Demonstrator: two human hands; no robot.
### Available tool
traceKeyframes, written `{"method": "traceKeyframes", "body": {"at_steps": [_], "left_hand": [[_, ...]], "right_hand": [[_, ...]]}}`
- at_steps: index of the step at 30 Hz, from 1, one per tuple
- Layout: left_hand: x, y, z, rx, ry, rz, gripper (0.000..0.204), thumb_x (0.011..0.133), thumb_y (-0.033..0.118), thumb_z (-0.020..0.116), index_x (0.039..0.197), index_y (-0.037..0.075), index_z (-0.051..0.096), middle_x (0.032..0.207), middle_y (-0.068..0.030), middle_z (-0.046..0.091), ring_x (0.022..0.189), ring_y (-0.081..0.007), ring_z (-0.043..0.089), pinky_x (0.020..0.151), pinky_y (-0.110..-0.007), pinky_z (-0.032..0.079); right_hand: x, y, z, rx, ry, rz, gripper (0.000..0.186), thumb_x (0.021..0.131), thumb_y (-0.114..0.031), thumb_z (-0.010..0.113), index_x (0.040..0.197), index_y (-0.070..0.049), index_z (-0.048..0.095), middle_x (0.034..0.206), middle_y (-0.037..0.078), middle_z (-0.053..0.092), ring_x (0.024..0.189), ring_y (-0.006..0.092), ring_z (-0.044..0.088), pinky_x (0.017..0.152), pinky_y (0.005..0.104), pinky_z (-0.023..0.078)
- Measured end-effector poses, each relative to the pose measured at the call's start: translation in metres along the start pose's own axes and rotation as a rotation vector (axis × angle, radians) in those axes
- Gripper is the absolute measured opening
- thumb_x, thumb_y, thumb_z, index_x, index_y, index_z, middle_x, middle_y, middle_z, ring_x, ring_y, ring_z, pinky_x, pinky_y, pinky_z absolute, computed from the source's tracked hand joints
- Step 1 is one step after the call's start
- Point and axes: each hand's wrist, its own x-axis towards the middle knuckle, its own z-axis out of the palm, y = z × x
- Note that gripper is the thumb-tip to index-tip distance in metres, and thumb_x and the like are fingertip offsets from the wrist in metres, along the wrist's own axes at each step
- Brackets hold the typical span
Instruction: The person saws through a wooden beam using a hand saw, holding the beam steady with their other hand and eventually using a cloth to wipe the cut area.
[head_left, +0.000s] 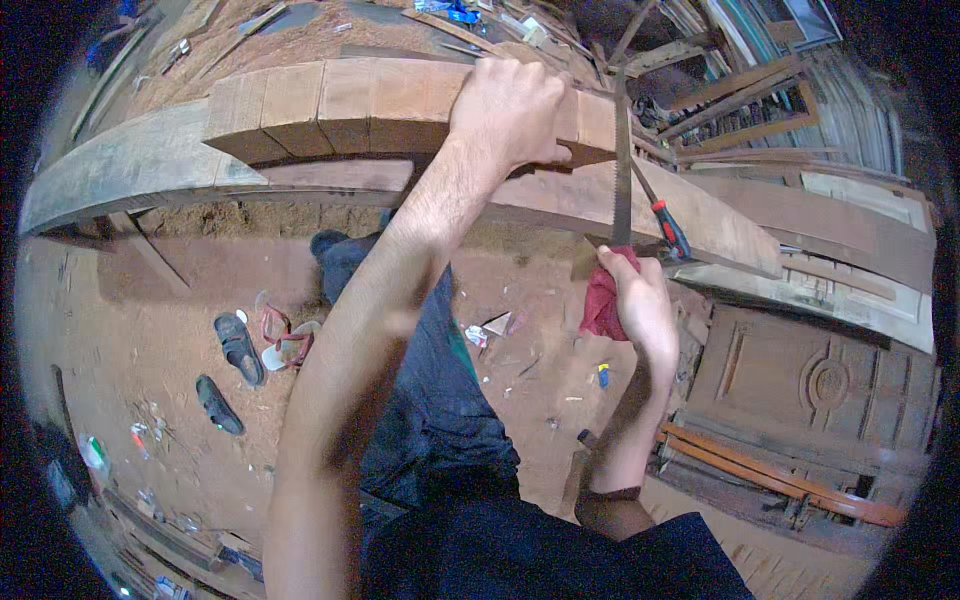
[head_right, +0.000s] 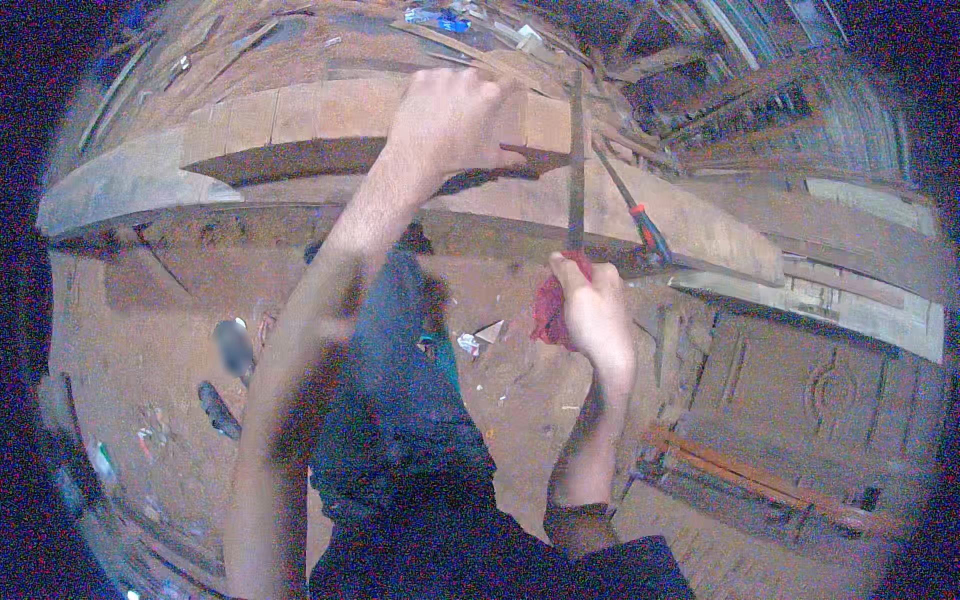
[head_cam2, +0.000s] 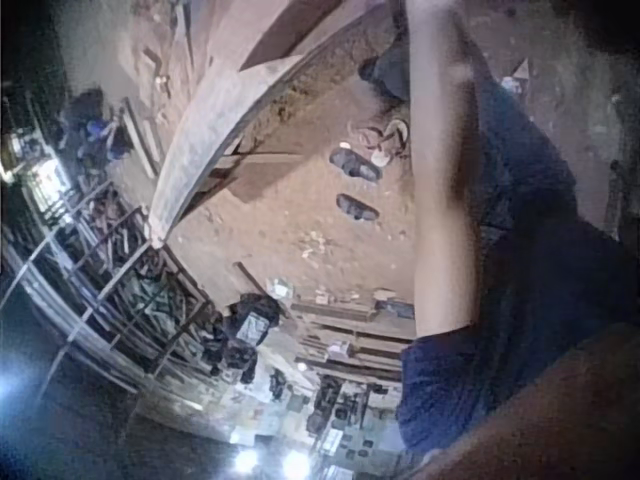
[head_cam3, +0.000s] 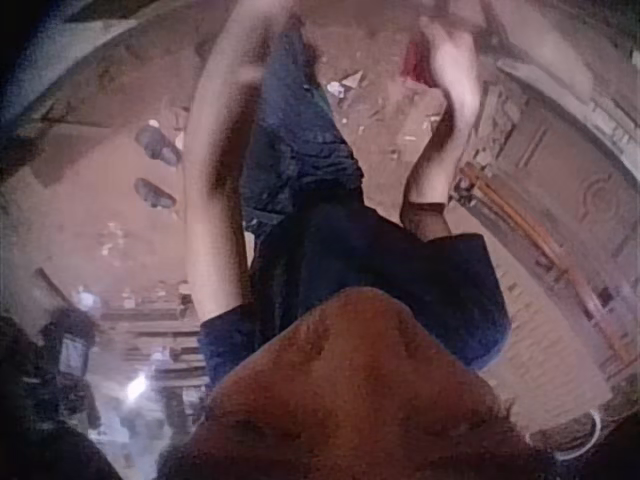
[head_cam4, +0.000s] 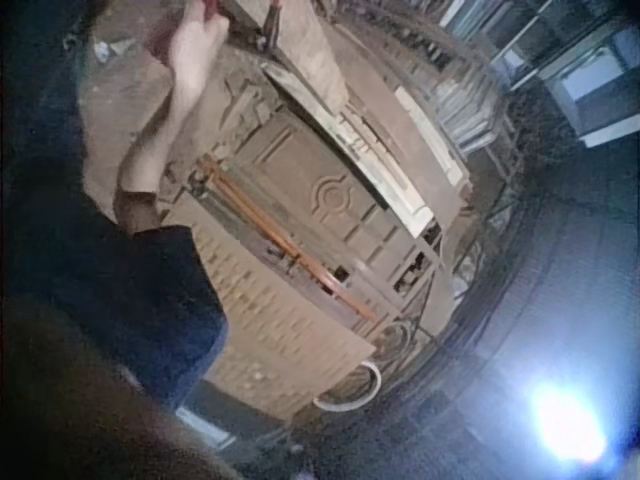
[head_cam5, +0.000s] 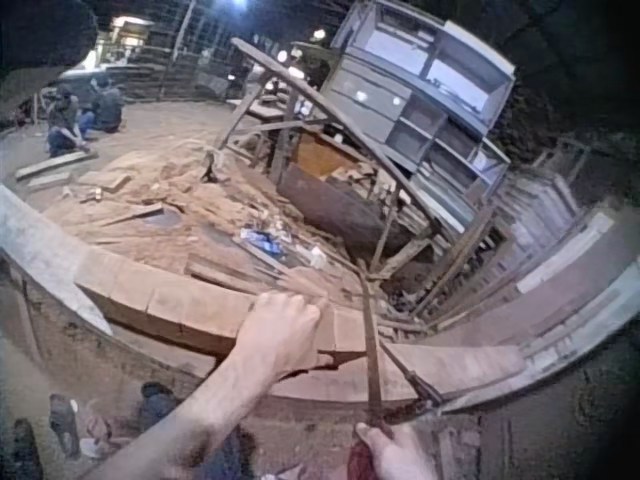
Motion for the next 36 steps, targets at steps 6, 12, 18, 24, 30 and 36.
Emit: {"method": "traceKeyframes", "body": {"at_steps": [6,12,18,24,30,36], "left_hand": [[-0.004,-0.001,-0.004,-0.012,-0.024,-0.007,0.063,0.066,0.052,0.087,0.109,0.008,0.070,0.090,-0.0115,0.075,0.089,-0.0273,0.074,0.077,-0.041,0.059],[-0.004,0.005,0.008,-0.060,0.024,-0.004,0.072,0.064,0.056,0.086,0.118,0.012,0.071,0.090,-0.0164,0.074,0.086,-0.0329,0.074,0.078,-0.045,0.059],[0.003,0.001,-0.006,-0.051,-0.068,-0.042,0.062,0.064,0.052,0.088,0.106,0.009,0.071,0.090,-0.0104,0.075,0.089,-0.0279,0.074,0.080,-0.040,0.059],[-0.001,0.002,-0.003,-0.047,-0.017,-0.038,0.061,0.065,0.053,0.088,0.104,0.008,0.071,0.088,-0.0111,0.075,0.088,-0.0272,0.074,0.079,-0.039,0.059],[0.000,0.002,-0.003,-0.059,-0.061,-0.041,0.063,0.065,0.054,0.087,0.105,0.008,0.071,0.089,-0.0107,0.074,0.088,-0.0265,0.074,0.079,-0.039,0.058],[-0.003,0.003,0.002,-0.045,-0.017,-0.042,0.067,0.064,0.055,0.087,0.111,0.009,0.070,0.090,-0.0108,0.074,0.090,-0.0259,0.073,0.082,-0.038,0.057]], "right_hand": [[0.032,-0.016,-0.008,-0.091,-0.035,-0.036,0.043,0.096,-0.037,0.058,0.079,0.001,0.068,0.069,0.013,0.069,0.060,0.0235,0.066,0.060,0.0377,0.048],[0.019,-0.017,-0.008,-0.086,0.018,-0.048,0.038,0.096,-0.034,0.061,0.088,0.003,0.068,0.072,0.008,0.066,0.074,0.0196,0.063,0.073,0.0339,0.047],[0.057,-0.010,-0.016,-0.009,-0.084,-0.113,0.029,0.095,-0.032,0.063,0.091,-0.003,0.063,0.074,0.003,0.062,0.065,0.0119,0.059,0.062,0.0291,0.046],[0.050,0.001,-0.014,0.169,-0.023,-0.296,0.045,0.092,-0.032,0.069,0.120,0.000,0.053,0.088,0.007,0.068,0.071,0.0176,0.065,0.065,0.0315,0.053],[0.030,0.000,-0.009,0.158,0.063,-0.305,0.041,0.096,-0.025,0.071,0.124,-0.001,0.055,0.099,0.010,0.072,0.089,0.0147,0.067,0.074,0.0303,0.054],[0.038,0.023,0.001,0.204,0.310,-0.462,0.037,0.099,-0.022,0.066,0.131,-0.003,0.062,0.110,0.011,0.072,0.102,0.0163,0.067,0.091,0.0303,0.052]]}}
